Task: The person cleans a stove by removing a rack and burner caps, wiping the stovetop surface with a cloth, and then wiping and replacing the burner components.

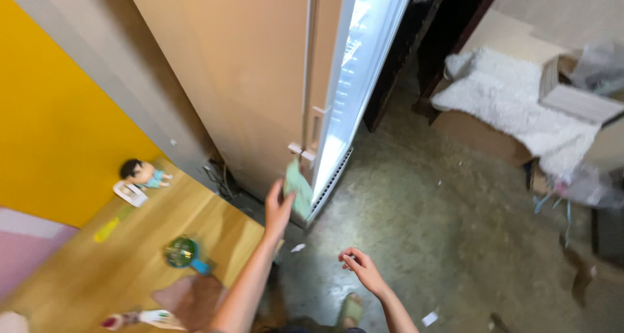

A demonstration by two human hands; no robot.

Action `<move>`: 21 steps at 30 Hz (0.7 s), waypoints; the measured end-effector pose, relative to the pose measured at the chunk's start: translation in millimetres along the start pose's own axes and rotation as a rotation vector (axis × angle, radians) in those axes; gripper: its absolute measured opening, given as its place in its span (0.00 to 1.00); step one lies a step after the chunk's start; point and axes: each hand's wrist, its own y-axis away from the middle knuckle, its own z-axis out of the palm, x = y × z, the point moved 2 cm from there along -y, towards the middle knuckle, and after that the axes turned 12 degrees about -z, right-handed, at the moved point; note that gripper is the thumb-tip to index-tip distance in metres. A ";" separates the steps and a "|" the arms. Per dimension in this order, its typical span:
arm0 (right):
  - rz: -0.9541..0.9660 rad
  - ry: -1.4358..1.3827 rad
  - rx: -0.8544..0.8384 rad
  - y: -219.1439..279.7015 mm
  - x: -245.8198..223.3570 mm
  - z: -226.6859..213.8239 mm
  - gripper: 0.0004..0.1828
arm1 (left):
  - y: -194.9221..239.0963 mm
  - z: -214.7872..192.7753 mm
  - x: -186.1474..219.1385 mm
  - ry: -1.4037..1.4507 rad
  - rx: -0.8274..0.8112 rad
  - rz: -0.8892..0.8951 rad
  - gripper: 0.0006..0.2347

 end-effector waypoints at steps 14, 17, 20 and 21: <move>-0.038 0.129 0.034 -72.8 3.4 -117.4 0.11 | -72.8 65.2 32.1 -1.202 0.009 0.529 0.28; -0.058 0.103 0.030 -106.3 0.3 -93.2 0.11 | -81.0 62.2 48.3 -1.271 -0.100 0.437 0.28; -0.070 0.094 -0.027 -124.3 -6.0 -73.5 0.11 | -72.5 61.8 77.1 -1.250 -0.280 0.092 0.32; -0.051 0.110 -0.068 -128.4 -6.9 -70.3 0.11 | -69.9 62.7 80.0 -1.236 -0.412 -0.170 0.35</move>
